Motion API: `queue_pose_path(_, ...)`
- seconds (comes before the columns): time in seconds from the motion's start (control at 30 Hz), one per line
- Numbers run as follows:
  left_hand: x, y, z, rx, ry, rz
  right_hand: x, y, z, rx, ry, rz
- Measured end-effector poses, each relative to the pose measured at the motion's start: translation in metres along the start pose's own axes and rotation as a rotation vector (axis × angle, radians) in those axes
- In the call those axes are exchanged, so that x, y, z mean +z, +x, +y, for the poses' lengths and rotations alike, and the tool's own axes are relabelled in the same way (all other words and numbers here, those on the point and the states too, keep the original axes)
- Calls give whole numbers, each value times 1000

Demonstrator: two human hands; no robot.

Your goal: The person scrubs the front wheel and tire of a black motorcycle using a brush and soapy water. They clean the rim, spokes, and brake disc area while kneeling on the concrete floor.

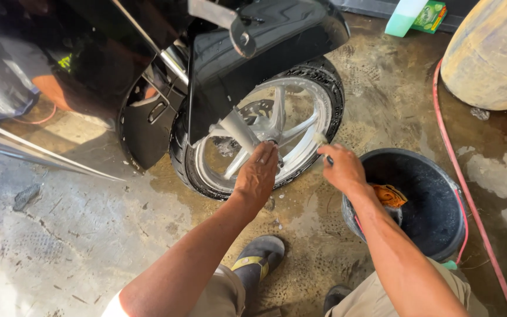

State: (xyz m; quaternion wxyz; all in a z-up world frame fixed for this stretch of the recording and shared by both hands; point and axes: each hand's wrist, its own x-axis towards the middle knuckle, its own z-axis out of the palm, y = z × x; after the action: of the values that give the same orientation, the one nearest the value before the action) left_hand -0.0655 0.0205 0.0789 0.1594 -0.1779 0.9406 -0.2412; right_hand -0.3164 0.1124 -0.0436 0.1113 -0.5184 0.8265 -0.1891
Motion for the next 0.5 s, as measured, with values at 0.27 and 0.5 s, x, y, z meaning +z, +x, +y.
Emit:
queue_pose_path(0.27, -15, -1, -8, 31, 17, -35, -64, -9, -74, -262, 210, 482)
queue_pose_path(0.5, -51, -11, -32, -106, 87, -50, -62, 1, -125, -479, 634, 571)
